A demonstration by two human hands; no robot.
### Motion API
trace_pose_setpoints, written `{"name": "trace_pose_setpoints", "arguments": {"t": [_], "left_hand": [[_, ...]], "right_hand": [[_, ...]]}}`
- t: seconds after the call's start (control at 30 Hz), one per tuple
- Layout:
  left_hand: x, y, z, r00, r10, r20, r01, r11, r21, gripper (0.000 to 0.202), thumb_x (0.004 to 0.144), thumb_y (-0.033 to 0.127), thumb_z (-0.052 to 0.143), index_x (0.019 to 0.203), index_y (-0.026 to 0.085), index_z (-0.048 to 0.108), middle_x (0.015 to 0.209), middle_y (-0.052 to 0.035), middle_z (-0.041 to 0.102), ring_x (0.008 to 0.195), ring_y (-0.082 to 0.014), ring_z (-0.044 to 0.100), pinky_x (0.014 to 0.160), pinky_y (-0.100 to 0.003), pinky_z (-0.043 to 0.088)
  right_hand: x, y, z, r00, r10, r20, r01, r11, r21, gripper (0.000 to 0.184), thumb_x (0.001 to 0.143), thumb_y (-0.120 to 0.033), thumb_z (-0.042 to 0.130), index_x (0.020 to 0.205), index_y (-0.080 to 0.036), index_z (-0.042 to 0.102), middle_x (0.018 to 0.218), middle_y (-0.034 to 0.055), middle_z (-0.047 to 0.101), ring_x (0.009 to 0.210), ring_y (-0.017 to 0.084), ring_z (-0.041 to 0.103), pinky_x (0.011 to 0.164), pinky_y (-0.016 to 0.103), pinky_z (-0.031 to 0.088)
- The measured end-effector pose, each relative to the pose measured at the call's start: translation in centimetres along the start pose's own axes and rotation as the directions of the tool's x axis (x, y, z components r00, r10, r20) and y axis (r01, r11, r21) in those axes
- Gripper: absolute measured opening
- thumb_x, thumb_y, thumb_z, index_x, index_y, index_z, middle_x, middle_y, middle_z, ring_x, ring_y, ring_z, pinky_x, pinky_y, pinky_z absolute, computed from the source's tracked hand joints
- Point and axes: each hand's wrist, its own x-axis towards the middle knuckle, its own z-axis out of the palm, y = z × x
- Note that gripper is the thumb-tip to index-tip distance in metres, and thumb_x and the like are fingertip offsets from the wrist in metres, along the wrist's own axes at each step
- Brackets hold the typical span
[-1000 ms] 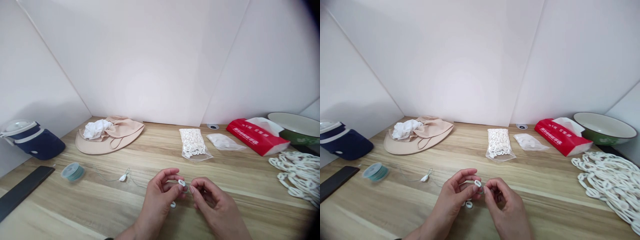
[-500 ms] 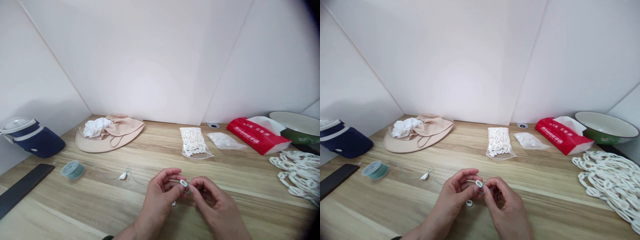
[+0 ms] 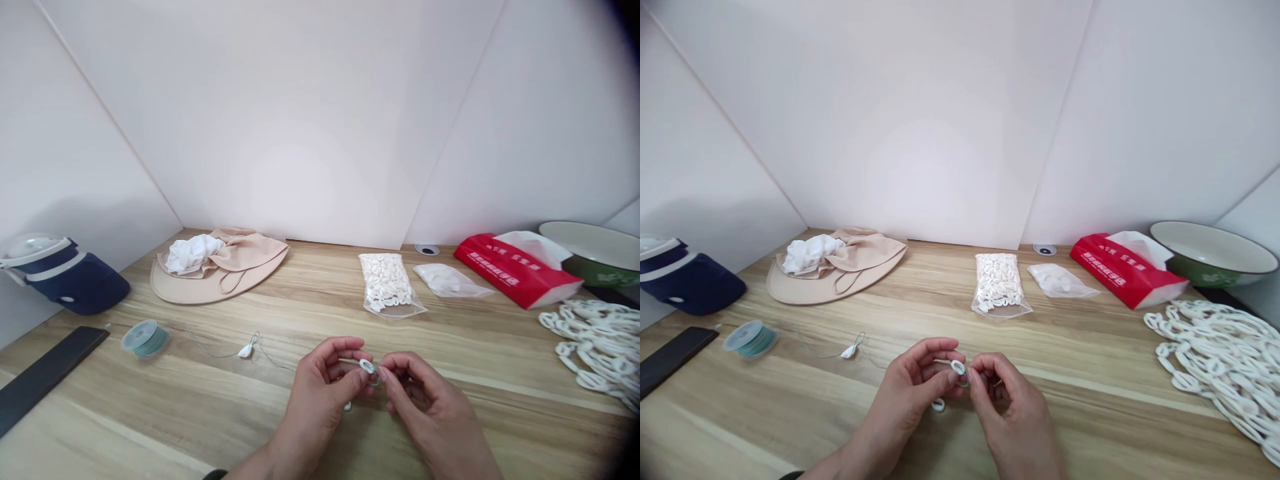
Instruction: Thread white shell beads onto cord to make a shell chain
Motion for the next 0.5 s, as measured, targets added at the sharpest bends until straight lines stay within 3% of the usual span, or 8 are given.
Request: {"name": "trace_pose_setpoints", "arguments": {"t": [0.23, 0.5], "left_hand": [[-0.2, 0.31, 0.2, 0.999, -0.031, -0.011, 0.031, 0.999, 0.045, 0.03, 0.065, 0.019, 0.078, 0.092, 0.011, 0.066, 0.085, -0.0078, 0.071, 0.071, -0.015, 0.065, 0.069, -0.027, 0.053], [-0.38, 0.77, 0.22, 0.997, -0.08, -0.007, 0.081, 0.99, 0.113, 0.028, 0.071, 0.029, 0.074, 0.091, 0.01, 0.068, 0.079, -0.0099, 0.073, 0.068, -0.0169, 0.067, 0.071, -0.028, 0.051]], "right_hand": [[0.09, -0.13, -0.14, 0.998, 0.018, -0.064, -0.016, 0.999, 0.03, 0.019, 0.081, -0.041, 0.06, 0.077, -0.022, 0.062, 0.067, -0.0009, 0.062, 0.054, 0.014, 0.059, 0.052, 0.02, 0.049], [0.17, 0.03, -0.25, 0.998, 0.028, -0.049, -0.026, 0.999, 0.045, 0.019, 0.081, -0.04, 0.06, 0.077, -0.022, 0.061, 0.064, -0.002, 0.059, 0.052, 0.013, 0.057, 0.05, 0.019, 0.048]]}}
